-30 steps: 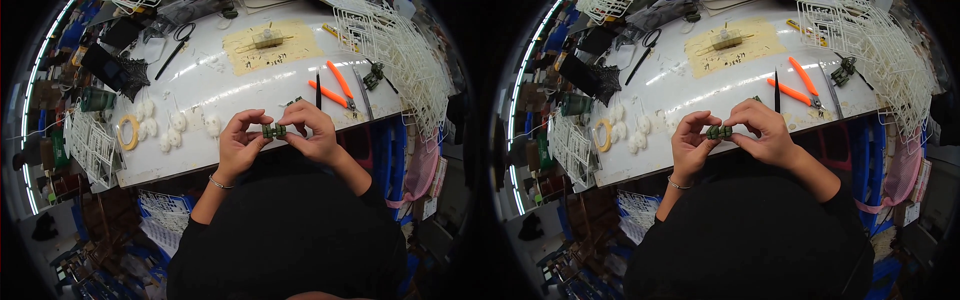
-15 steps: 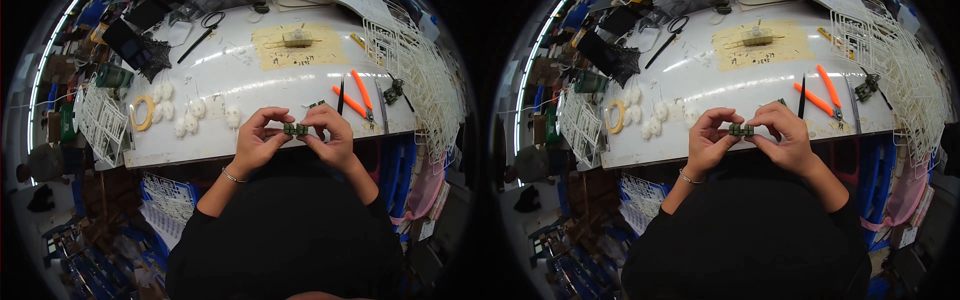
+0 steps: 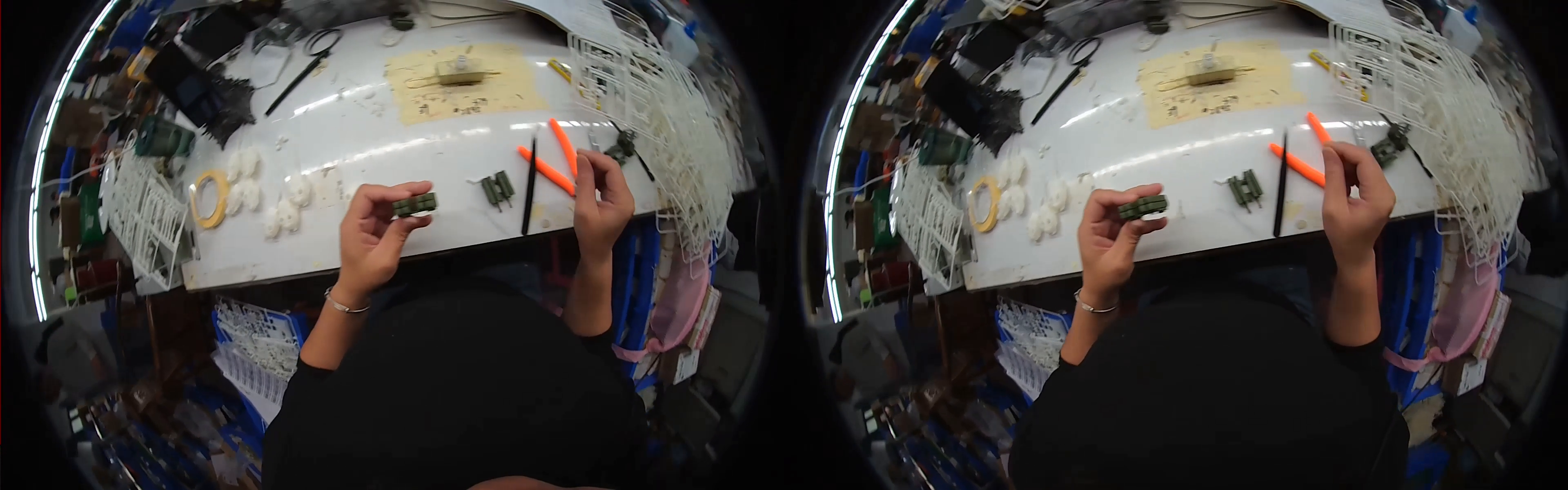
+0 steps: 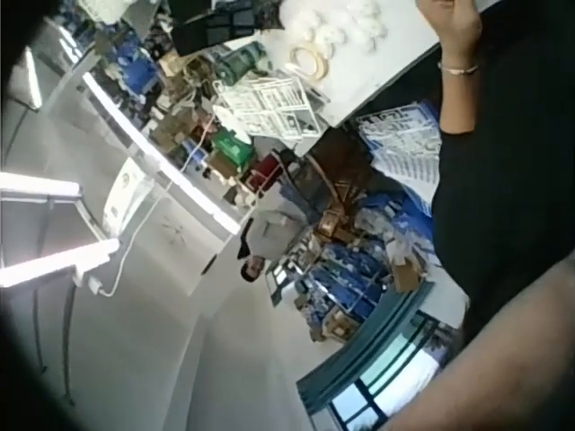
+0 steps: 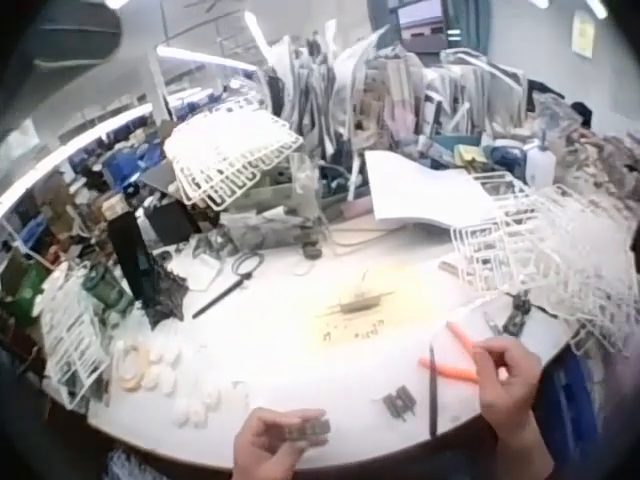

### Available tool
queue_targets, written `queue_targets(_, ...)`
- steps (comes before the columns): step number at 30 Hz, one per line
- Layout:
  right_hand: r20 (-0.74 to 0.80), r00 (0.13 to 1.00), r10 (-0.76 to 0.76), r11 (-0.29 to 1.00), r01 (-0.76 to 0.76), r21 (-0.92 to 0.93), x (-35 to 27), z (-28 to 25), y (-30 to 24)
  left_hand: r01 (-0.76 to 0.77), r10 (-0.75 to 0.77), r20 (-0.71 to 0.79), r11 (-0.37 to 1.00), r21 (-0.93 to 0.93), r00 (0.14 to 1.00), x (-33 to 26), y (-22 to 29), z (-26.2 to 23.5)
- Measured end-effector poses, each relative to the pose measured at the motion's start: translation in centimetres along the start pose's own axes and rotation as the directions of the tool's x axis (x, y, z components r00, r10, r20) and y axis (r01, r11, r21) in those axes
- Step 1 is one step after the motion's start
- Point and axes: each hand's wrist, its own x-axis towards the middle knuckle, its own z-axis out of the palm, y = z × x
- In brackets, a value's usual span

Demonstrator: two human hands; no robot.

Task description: Assembling small green plastic or electronic components at a workbench.

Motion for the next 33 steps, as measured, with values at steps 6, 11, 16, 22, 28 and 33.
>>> queue_targets(6, -0.32, 0.937, 0.138, 0.893, -0.257, -0.369, 6.9, -19.6, 11.6, 0.153, -0.161, -0.145, 0.986, -0.07, 0.976, 1.3, -4.9, 12.7)
queue_targets(11, -0.099, 0.95, 0.296, 0.753, -0.296, -0.587, 6.3, -22.1, 12.5, 0.181, -0.158, -0.18, 0.977, 0.115, 0.971, 0.3, -6.3, 15.2)
queue_targets(16, -0.148, 0.898, 0.415, 0.502, -0.362, -0.786, 3.2, -15.8, 11.5, 0.079, -0.036, -0.144, 0.949, 0.306, 0.989, -1.5, -6.3, 12.3)
queue_targets(22, -0.111, 0.897, 0.428, 0.453, -0.319, -0.832, 1.1, -10.7, 9.3, 0.036, 0.028, -0.16, 0.924, 0.381, 0.987, -3.7, -4.1, 5.8)
queue_targets(28, -0.068, 0.919, 0.388, 0.459, -0.257, -0.85, -0.9, -12.0, 7.0, 0.055, 0.01, -0.161, 0.918, 0.392, 0.987, -4.3, -4.2, 4.7)
queue_targets(33, 0.102, 0.929, 0.354, 0.832, -0.264, -0.487, -2.1, -10.4, 5.3, 0.06, 0.008, -0.157, 0.906, 0.42, 0.988, -4.4, -4.7, 4.3)
